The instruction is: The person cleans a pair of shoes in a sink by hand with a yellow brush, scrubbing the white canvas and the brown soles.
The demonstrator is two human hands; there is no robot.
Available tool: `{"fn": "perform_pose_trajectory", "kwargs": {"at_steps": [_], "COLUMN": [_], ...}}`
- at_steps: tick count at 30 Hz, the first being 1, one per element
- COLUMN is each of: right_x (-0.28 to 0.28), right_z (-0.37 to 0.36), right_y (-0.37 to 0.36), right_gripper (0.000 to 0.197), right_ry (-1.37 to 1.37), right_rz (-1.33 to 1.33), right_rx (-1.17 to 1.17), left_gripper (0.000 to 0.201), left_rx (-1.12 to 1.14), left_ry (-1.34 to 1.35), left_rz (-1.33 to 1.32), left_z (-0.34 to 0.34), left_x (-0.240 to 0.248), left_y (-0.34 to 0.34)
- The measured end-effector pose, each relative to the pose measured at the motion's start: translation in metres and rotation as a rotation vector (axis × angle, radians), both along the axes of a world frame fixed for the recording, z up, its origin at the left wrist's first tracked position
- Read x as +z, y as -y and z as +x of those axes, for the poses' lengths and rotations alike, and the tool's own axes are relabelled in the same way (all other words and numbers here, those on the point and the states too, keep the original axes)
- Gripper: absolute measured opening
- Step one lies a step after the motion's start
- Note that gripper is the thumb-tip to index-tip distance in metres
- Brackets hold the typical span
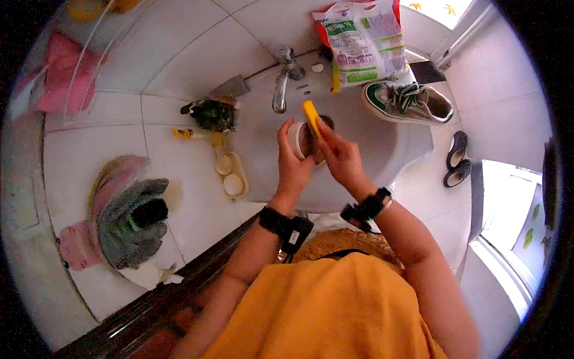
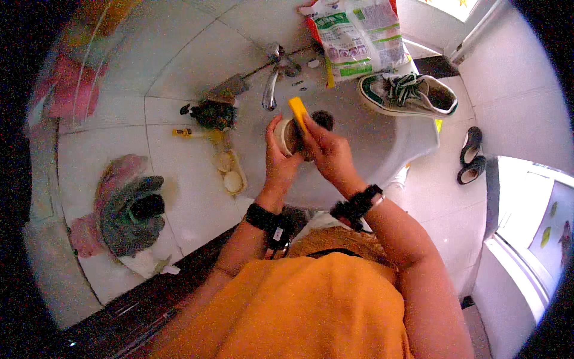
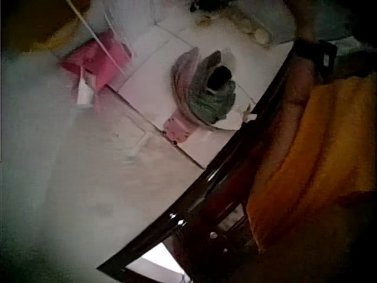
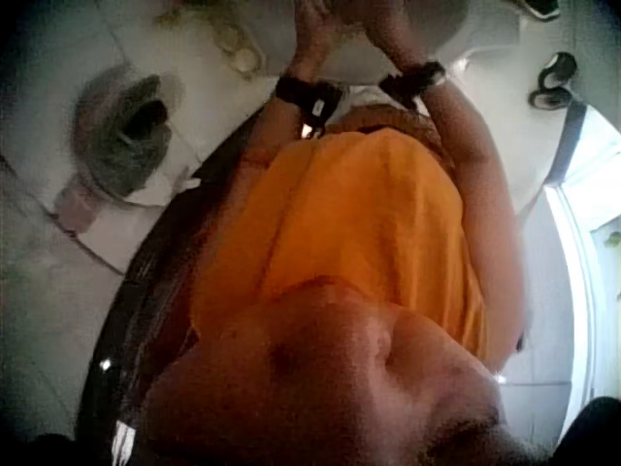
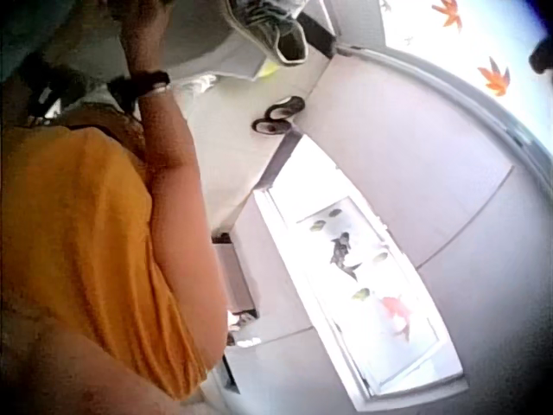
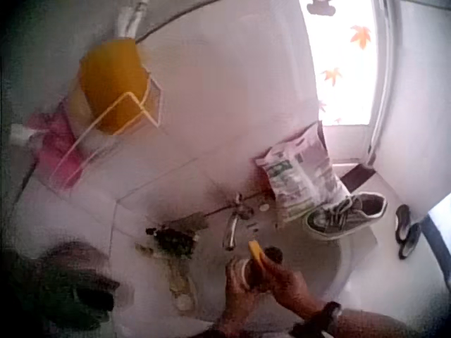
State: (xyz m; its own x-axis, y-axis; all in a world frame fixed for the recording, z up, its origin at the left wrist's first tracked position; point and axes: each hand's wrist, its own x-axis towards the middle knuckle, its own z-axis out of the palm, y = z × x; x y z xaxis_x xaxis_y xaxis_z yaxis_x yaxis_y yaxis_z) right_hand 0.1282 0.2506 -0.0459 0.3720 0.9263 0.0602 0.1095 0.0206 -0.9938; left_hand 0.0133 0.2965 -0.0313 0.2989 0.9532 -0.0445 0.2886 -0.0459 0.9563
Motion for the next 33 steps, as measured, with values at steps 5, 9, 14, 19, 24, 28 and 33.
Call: {"fn": "perform_pose_trajectory", "kwargs": {"at_steps": [5, 9, 14, 19, 24, 28, 33], "right_x": [0.014, 0.014, -0.027, 0.01, -0.044, -0.042, 0.012], "right_z": [-0.002, 0.0, -0.012, -0.01, -0.001, 0.015, 0.051], "right_y": [0.035, 0.015, 0.001, 0.015, 0.009, 0.011, -0.058], "right_gripper": [0.046, 0.042, 0.04, 0.039, 0.04, 0.044, 0.022], "right_ry": [0.37, 0.277, 0.093, 0.202, 0.187, 0.158, 0.627], "right_rz": [0.124, 0.013, 0.09, -0.097, -0.021, -0.132, -0.119], "right_rx": [0.222, 0.19, -0.014, 0.21, 0.099, 0.119, 0.154], "left_gripper": [0.077, 0.082, 0.084, 0.085, 0.083, 0.075, 0.055], "left_rx": [-0.068, -0.13, -0.112, -0.063, -0.016, 0.198, 0.182], "left_ry": [0.085, 0.218, 0.357, 0.417, 0.391, 0.266, 0.206], "left_rz": [-0.184, -0.299, -0.345, -0.435, -0.441, -0.674, -0.682], "left_z": [-0.011, -0.012, -0.01, -0.024, -0.026, -0.037, -0.073], "left_x": [0.002, 0.006, 0.006, 0.001, 0.002, 0.02, 0.014], "left_y": [0.0, -0.005, -0.007, -0.006, -0.004, -0.002, -0.002]}}
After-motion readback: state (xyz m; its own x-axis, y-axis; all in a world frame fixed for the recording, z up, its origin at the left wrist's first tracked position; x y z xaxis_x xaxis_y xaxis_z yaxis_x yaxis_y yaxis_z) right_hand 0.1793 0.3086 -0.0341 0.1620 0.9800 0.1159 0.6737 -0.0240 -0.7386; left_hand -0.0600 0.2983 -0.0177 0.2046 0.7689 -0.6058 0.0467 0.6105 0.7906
